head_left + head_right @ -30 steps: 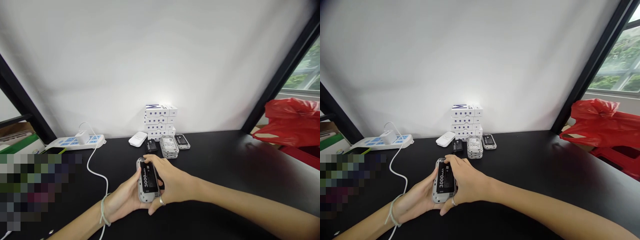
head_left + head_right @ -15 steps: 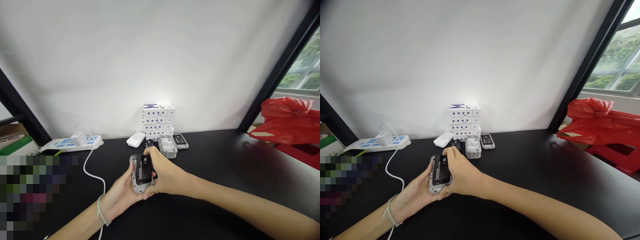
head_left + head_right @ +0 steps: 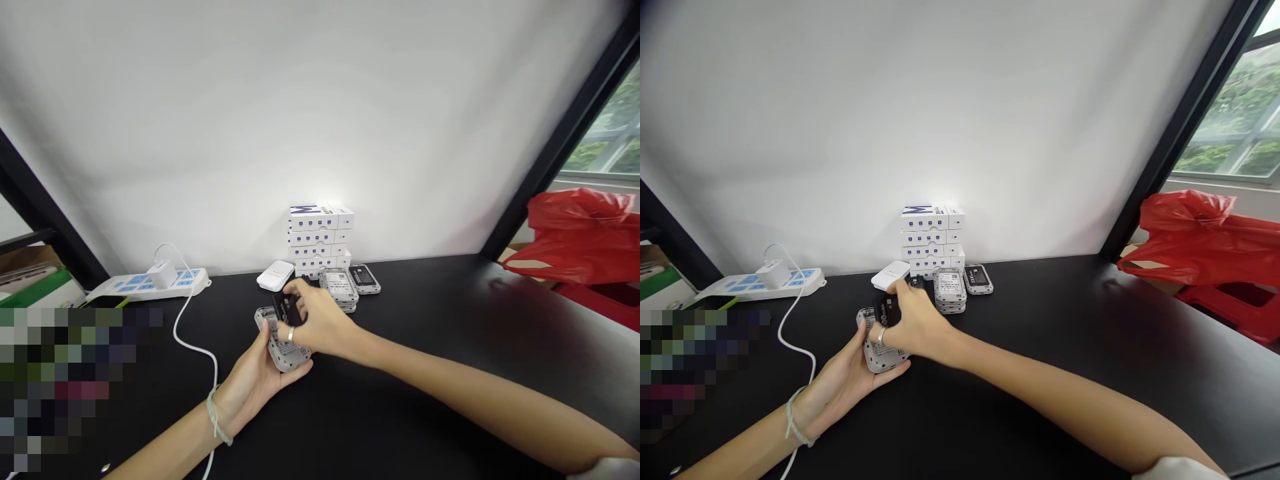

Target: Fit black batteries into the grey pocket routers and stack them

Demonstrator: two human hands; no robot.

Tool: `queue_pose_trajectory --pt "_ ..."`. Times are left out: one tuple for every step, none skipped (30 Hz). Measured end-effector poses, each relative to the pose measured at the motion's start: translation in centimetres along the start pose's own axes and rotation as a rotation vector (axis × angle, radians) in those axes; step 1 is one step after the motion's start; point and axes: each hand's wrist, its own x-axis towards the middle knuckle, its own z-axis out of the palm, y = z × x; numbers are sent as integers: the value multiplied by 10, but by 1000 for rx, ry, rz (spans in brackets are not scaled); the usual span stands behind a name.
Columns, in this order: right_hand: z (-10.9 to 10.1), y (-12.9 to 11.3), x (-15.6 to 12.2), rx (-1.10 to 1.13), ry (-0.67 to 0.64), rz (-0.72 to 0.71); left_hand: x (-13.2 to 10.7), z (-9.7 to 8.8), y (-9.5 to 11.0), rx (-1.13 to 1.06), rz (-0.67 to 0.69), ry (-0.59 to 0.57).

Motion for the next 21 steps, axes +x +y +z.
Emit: queue_pose_trajectory --pt "-5 2 6 -55 -8 27 0 0 0 11 -3 16" --pt "-10 3 13 -134 -7 53 0 0 0 20 -8 27" --pt "-13 5 19 -225 1 78 -1 0 0 27 -11 35" --pt "-16 6 26 -315 10 98 -1 0 -1 33 -13 39" --pt "-18 7 32 -393 21 117 -1 -1 -1 37 -14 42" --pt "-17 9 38 -451 26 132 -1 -1 -1 42 -15 41" --pt "-16 10 43 -487 23 142 -2 -1 -1 47 -18 42" --pt "-13 12 48 -509 20 149 -2 -1 -1 50 -21 45" --pt "-9 14 51 -534 17 153 -2 0 -1 54 -21 50" --pt "-5 16 55 -555 13 152 -2 0 -1 54 -20 55" --pt "-1 19 57 -569 11 148 -2 0 -1 55 -17 56" --pt "2 21 58 -580 9 143 -2 0 0 54 -20 56" --pt "5 23 59 -589 10 137 -1 0 0 53 -26 54" --pt "5 25 59 -599 17 130 -1 0 0 51 -30 50" --pt "5 26 58 -608 29 120 0 -1 0 49 -33 48" --pt "2 26 55 -618 44 107 0 -1 0 48 -35 46" --pt "-2 25 52 -626 64 94 1 -2 0 48 -33 46" --pt "-7 24 47 -622 65 62 1 -2 0 48 -33 45" --pt "-12 22 42 -601 33 -1 2 -3 -1 47 -31 42" --pt "-17 19 35 -566 -31 -91 2 -4 -1 47 -32 35" --pt "-22 17 27 -523 -114 -197 3 -5 -2 53 -33 23"
